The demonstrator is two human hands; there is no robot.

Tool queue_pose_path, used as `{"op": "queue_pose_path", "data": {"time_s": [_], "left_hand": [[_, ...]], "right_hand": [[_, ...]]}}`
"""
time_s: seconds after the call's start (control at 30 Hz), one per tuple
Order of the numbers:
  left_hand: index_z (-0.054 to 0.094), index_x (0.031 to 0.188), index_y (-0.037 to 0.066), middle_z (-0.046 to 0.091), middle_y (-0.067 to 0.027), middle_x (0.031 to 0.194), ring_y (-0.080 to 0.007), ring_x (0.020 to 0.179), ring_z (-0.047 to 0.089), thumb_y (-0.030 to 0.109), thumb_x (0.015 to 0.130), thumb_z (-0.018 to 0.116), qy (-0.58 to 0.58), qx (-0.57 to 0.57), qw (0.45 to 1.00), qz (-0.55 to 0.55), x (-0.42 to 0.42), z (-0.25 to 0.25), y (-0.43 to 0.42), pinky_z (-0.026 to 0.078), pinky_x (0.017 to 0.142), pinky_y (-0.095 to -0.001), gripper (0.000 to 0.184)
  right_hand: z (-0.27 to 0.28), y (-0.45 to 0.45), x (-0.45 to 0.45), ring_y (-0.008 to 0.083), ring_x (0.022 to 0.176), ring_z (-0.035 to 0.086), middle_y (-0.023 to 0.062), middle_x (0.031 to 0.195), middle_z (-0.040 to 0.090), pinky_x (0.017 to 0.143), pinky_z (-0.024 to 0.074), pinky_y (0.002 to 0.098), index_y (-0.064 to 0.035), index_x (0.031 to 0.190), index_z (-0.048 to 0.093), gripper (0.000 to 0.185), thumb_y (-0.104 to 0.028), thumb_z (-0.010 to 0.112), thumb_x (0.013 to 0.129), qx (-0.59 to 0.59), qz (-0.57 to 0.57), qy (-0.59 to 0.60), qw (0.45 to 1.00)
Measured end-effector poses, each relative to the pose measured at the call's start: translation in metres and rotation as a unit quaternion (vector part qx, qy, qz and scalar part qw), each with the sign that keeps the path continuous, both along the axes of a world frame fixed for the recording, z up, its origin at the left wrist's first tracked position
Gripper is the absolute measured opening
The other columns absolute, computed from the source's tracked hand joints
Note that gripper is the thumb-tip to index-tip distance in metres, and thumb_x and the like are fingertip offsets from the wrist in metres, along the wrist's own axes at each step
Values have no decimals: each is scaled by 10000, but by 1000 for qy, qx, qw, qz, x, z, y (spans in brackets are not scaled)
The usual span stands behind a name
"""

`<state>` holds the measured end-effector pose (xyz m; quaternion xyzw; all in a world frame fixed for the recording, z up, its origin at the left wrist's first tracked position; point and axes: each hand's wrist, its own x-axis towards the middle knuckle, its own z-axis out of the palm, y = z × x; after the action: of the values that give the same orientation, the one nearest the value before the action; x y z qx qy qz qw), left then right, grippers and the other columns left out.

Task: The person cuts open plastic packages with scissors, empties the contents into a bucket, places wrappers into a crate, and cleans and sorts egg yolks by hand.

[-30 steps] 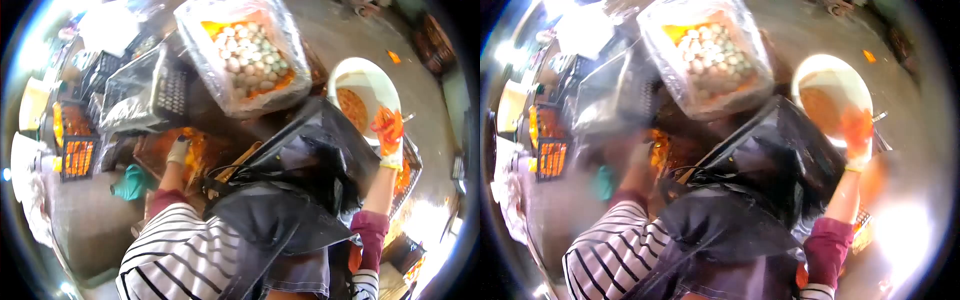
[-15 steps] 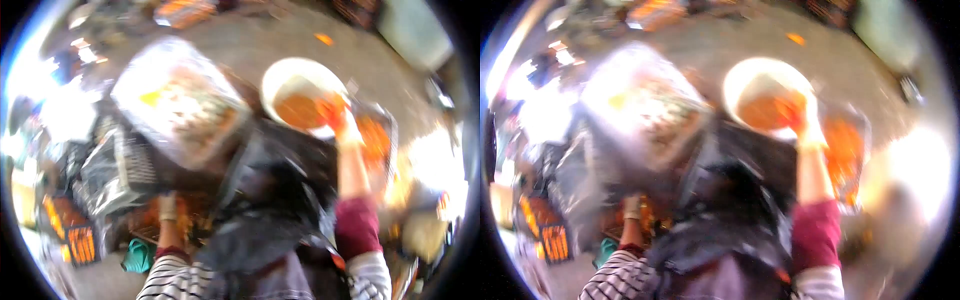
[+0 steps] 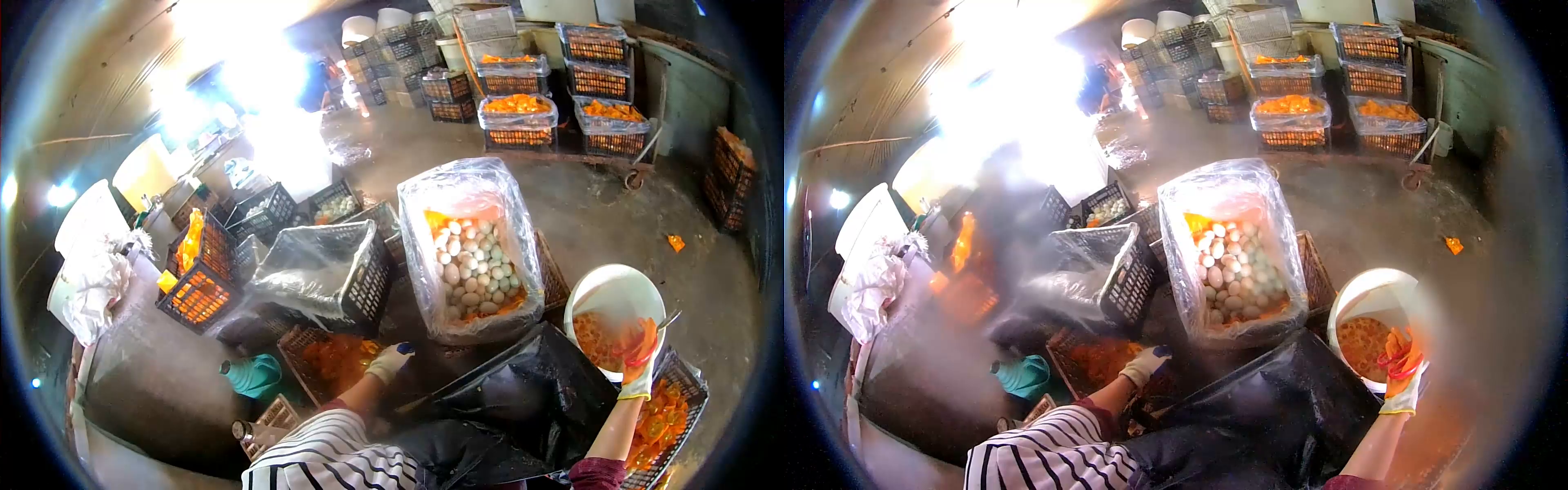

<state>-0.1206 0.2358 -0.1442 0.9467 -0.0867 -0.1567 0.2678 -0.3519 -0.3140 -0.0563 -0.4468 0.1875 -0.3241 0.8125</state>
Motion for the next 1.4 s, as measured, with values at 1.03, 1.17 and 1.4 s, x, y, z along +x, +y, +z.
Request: {"op": "queue_pose_path", "data": {"time_s": [1.03, 1.17, 1.4], "left_hand": [[625, 1086, 64, 610, -180, 1115, -336, 1040, 568, 315, 895, 460, 153, 117, 956, -222, -25, 32, -13, 436, 877, -393, 356], [594, 1141, 67, 575, -187, 1182, -344, 1090, 539, 316, 905, 450, 155, 123, 954, -224, -26, 27, -24, 424, 902, -395, 372], [606, 1126, 70, 590, -184, 1160, -335, 1081, 548, 333, 894, 470, 244, 83, 961, -102, -41, 51, -40, 430, 891, -388, 377]], "right_hand": [[-22, -16, -13, 235, 985, 585, 39, 1105, 535, 783, 483, 298, -113, 1149, 519, 415, -387, 625, 857, 104, -79, -6, 991], [-27, -17, -6, 225, 993, 582, 34, 1145, 536, 783, 481, 287, -136, 1170, 521, 386, -362, 614, 871, 72, -81, -7, 994], [-46, -32, -3, 229, 1021, 572, 39, 1179, 532, 772, 482, 277, -150, 1223, 499, 387, -351, 570, 899, 103, -39, -18, 994]]}}
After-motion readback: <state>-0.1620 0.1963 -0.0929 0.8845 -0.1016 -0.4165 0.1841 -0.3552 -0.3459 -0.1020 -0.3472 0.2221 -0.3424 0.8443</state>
